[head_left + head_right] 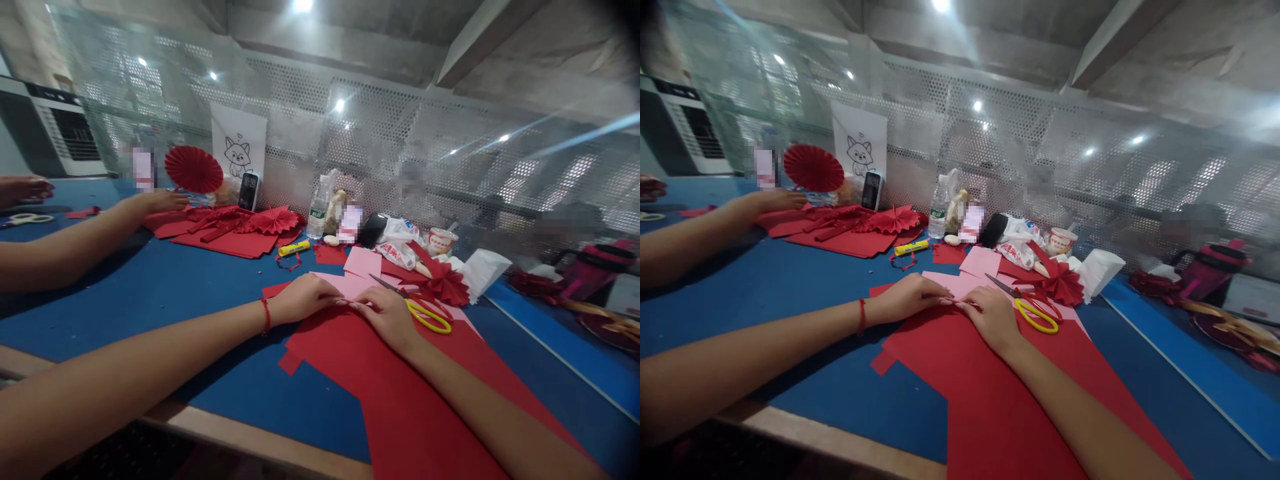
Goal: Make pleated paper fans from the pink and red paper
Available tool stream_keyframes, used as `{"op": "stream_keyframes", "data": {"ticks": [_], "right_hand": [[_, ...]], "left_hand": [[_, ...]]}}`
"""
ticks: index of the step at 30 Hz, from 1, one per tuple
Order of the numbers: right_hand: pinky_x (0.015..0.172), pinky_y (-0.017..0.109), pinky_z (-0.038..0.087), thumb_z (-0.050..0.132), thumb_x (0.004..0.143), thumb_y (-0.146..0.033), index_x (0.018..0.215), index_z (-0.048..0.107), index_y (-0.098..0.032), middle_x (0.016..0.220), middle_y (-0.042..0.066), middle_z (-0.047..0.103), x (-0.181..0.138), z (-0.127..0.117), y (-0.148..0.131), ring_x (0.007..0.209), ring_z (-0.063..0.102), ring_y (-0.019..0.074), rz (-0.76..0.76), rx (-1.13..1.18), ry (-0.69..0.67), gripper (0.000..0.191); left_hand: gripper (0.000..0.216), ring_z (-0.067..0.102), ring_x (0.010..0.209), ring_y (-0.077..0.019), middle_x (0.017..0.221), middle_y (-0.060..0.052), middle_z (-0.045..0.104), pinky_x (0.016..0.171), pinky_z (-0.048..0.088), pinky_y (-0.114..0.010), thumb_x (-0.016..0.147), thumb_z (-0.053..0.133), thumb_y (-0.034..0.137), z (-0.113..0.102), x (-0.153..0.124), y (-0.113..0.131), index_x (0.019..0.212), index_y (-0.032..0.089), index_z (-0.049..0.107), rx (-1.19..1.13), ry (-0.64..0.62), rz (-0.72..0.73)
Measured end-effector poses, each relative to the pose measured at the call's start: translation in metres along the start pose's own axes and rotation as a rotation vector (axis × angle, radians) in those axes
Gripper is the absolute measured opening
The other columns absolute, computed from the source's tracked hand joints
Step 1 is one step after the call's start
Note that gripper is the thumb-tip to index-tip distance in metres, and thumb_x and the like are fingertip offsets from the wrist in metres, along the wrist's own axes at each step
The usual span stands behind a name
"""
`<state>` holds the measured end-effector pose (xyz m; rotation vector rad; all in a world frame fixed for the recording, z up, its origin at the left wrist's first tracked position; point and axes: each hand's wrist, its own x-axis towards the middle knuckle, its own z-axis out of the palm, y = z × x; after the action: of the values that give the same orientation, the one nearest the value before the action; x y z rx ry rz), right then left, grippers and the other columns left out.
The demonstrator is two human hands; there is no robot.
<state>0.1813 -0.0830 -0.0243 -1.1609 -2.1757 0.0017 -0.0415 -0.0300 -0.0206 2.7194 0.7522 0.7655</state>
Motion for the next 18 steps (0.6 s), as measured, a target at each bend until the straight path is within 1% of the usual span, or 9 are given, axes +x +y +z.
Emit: {"op": "stream_keyframes", "data": {"ticks": [3, 6, 9, 12, 15, 18], "right_hand": [[0.071, 0.032, 0.043, 0.053, 0.095, -0.04, 0.081, 0.069, -0.021, 0.083, 0.004, 0.071, -0.001, -0.0001, -0.0018, 0.078, 0.063, 0.0202, -0.004, 0.006, -0.006, 0.028], [0.069, 0.03, 0.042, 0.052, 0.096, -0.035, 0.081, 0.067, -0.02, 0.081, 0.004, 0.069, -0.0017, 0.0006, -0.0034, 0.076, 0.061, 0.0191, -0.002, 0.041, 0.002, 0.026], [0.068, 0.028, 0.042, 0.052, 0.096, -0.032, 0.08, 0.064, -0.02, 0.081, 0.003, 0.067, -0.0016, 0.0011, -0.0034, 0.074, 0.06, 0.0177, 0.006, 0.115, 0.011, 0.023], [0.068, 0.027, 0.041, 0.051, 0.096, -0.031, 0.078, 0.061, -0.019, 0.078, 0.003, 0.065, -0.0003, 0.0012, -0.0023, 0.072, 0.058, 0.0163, 0.022, 0.182, 0.04, 0.024], [0.067, 0.027, 0.039, 0.052, 0.096, -0.033, 0.078, 0.061, -0.019, 0.077, 0.002, 0.064, 0.0014, 0.0011, -0.0016, 0.071, 0.057, 0.0159, 0.066, 0.213, 0.071, 0.024], [0.066, 0.026, 0.039, 0.054, 0.095, -0.034, 0.077, 0.061, -0.019, 0.076, 0.002, 0.065, 0.0026, 0.0009, -0.0015, 0.071, 0.056, 0.016, 0.091, 0.237, 0.079, 0.025]], "left_hand": [[0.028, 0.071, 0.081, -0.0199, 0.094, -0.01, 0.077, 0.068, 0.045, -0.024, 0.095, 0.054, 0.033, -0.0012, 0.0004, 0.0016, 0.099, 0.017, 0.077, 0.001, 0.015, -0.015], [0.024, 0.071, 0.079, -0.0187, 0.091, -0.009, 0.077, 0.068, 0.046, -0.023, 0.093, 0.055, 0.026, -0.0016, 0.0005, 0.0023, 0.095, 0.015, 0.077, -0.053, 0.05, -0.02], [0.024, 0.071, 0.081, -0.0184, 0.093, -0.007, 0.077, 0.071, 0.048, -0.022, 0.092, 0.057, 0.029, -0.0012, 0.0006, 0.0022, 0.097, 0.016, 0.076, -0.139, 0.092, -0.025], [0.021, 0.071, 0.085, -0.0183, 0.095, -0.007, 0.077, 0.075, 0.049, -0.022, 0.091, 0.06, 0.028, -0.0005, 0.0007, 0.0023, 0.096, 0.017, 0.076, -0.173, 0.176, -0.028], [0.017, 0.071, 0.085, -0.0173, 0.094, -0.005, 0.077, 0.074, 0.049, -0.022, 0.089, 0.062, 0.025, 0.0, 0.0005, 0.0022, 0.097, 0.019, 0.076, -0.142, 0.232, 0.001], [0.02, 0.07, 0.084, -0.0173, 0.095, -0.004, 0.077, 0.073, 0.048, -0.023, 0.085, 0.064, 0.018, 0.0006, 0.0, 0.0013, 0.102, 0.02, 0.075, -0.02, 0.226, 0.053]]}}
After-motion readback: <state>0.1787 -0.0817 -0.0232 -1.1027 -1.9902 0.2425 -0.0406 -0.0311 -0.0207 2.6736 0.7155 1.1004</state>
